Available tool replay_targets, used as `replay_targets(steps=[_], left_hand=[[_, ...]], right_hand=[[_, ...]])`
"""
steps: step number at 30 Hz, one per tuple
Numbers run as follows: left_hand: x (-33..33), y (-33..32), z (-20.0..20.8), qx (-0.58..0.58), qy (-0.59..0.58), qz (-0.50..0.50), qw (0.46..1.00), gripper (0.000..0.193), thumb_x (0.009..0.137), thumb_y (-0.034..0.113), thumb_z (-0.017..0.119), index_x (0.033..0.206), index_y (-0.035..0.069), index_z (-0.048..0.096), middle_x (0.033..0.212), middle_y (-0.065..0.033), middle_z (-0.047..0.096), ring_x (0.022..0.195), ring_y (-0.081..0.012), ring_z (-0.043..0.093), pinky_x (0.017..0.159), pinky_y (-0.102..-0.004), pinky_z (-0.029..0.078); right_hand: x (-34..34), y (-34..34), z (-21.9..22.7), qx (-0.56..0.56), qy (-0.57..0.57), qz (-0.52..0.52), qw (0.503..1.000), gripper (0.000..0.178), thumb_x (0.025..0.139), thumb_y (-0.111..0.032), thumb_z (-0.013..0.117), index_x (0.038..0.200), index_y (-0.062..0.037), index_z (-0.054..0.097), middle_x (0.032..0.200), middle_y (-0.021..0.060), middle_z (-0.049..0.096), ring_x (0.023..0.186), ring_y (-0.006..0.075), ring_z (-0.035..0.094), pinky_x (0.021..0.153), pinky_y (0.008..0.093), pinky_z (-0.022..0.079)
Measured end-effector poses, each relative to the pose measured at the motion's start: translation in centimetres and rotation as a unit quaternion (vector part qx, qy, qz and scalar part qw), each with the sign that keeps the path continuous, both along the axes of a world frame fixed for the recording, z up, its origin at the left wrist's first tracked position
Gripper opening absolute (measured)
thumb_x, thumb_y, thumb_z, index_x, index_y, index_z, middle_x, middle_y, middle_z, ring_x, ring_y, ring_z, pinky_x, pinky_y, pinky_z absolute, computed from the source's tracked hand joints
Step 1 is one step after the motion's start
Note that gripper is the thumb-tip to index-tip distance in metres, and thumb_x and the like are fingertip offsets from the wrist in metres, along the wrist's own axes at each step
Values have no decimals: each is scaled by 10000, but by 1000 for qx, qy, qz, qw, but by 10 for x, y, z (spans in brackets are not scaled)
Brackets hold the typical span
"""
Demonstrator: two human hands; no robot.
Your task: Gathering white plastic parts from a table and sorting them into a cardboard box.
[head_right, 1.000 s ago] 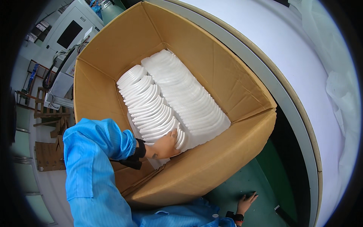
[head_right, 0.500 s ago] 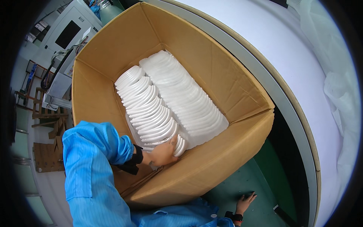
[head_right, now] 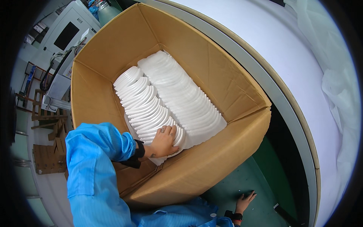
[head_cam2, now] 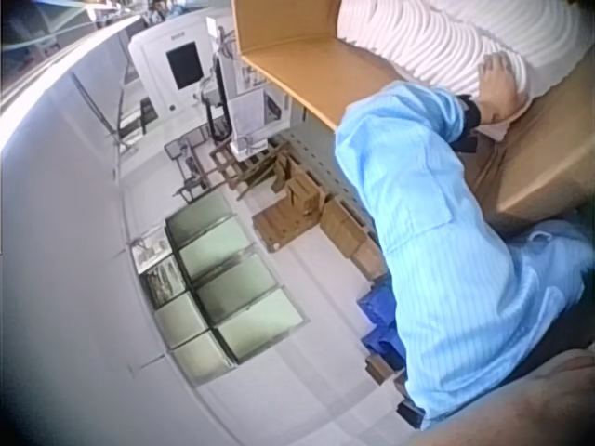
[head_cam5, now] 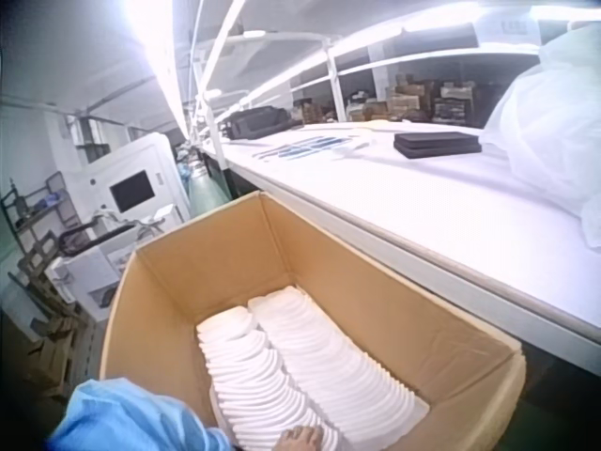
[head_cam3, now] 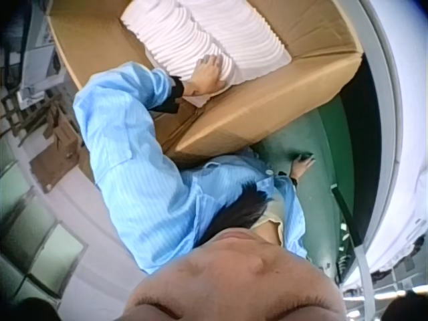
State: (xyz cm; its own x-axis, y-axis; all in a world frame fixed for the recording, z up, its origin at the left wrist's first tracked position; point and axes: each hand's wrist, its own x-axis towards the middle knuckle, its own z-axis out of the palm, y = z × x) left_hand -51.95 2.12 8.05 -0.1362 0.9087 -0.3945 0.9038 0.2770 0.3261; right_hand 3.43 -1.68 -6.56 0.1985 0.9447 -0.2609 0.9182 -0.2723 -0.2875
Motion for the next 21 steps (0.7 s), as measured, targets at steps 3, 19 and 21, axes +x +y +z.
replay_targets(steps=[3, 19, 21], left_hand=[[-1, -9, -20, 70, 48, -59, 995, 891, 731, 398, 697, 1361, -82, 288, 1326, -257, 364, 1278, -393, 325, 1051, -485, 250], [-48, -10, -27, 201, 13, -438, 876, 671, 847, 442, 571, 1347, 42, 372, 1481, -196, 241, 1393, -325, 210, 1104, -563, 172], [-62, -11, -38, 204, -23, -526, 826, 633, 856, 441, 551, 1317, 31, 411, 1477, -197, 249, 1392, -342, 205, 1106, -562, 178]], right_hand=[[0, 2, -1, 0, 4, -3, 1000, 712, 859, -88, 563, 1462, -62, 186, 1498, 280, 128, 1377, 438, 180, 1114, 432, 259], [16, 1, 1, -25, 1, 41, 999, 731, 871, -143, 594, 1476, -108, 185, 1496, 290, 135, 1363, 443, 208, 1061, 432, 316], [19, -1, -1, -20, 15, 41, 999, 743, 868, -151, 603, 1478, -111, 180, 1498, 288, 135, 1367, 441, 200, 1062, 436, 314]])
